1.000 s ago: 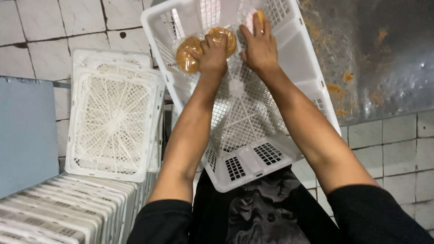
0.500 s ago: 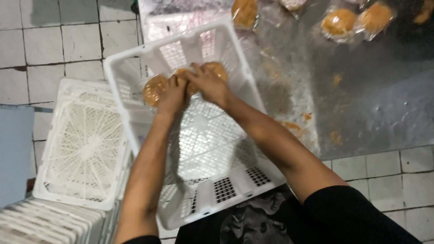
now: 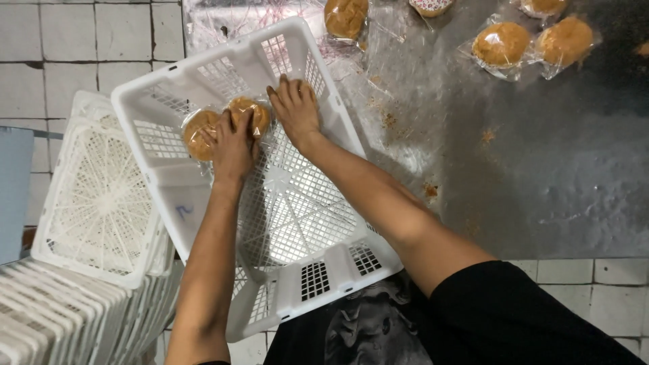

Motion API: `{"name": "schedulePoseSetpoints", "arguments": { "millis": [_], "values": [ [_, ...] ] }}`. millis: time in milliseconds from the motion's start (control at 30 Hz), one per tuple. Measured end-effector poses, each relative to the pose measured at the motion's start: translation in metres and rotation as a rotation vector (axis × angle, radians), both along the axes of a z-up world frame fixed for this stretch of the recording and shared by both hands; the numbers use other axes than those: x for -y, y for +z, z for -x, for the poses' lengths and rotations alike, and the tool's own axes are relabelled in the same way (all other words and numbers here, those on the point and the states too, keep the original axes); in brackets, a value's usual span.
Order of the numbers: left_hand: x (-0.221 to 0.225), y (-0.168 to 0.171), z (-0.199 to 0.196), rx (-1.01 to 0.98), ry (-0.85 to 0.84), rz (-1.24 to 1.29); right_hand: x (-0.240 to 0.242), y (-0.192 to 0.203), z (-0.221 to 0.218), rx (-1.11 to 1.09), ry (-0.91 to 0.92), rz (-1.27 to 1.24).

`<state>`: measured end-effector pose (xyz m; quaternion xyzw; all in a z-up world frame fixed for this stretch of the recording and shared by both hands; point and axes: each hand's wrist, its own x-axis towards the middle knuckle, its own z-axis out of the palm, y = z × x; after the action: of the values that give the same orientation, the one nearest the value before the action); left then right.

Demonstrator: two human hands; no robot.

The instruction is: Packing individually wrapped bread rolls into a plastic crate at a fast pace.

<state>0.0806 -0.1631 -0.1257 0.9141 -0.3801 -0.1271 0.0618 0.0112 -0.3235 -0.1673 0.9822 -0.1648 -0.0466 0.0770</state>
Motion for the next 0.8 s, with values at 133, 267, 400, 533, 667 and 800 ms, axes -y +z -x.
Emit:
{"name": "schedulePoseSetpoints", "arguments": {
  "millis": [133, 267, 400, 533, 667, 800],
  "values": [
    [0.028, 0.018, 0.026, 0.009, -0.026, 0.051, 0.011, 0.042, 0.013, -0.201, -0.005, -0.253],
    [0.048, -0.006, 0.038, -0.066, -0.198, 0.056, 0.049, 0.043, 0.006, -0.253, 0.025, -0.602],
    [0.051, -0.009, 0.026, -0.226, -0.288, 0.074, 0.109, 0.223, 0.031, -0.077, -0.023, -0.997],
    [0.054, -0.006, 0.015, -0.224, -0.317, 0.129, 0.234, 0.118, 0.018, 0.614, 0.081, -0.992],
    [0.058, -0.009, 0.014, -0.204, -0.219, 0.116, 0.286, 0.088, 0.017, 0.618, -0.008, -0.903],
    [0.06, -0.014, 0.011, -0.19, -0.212, 0.134, 0.337, 0.042, 0.002, 0.603, -0.081, -0.83]
  ]
}}
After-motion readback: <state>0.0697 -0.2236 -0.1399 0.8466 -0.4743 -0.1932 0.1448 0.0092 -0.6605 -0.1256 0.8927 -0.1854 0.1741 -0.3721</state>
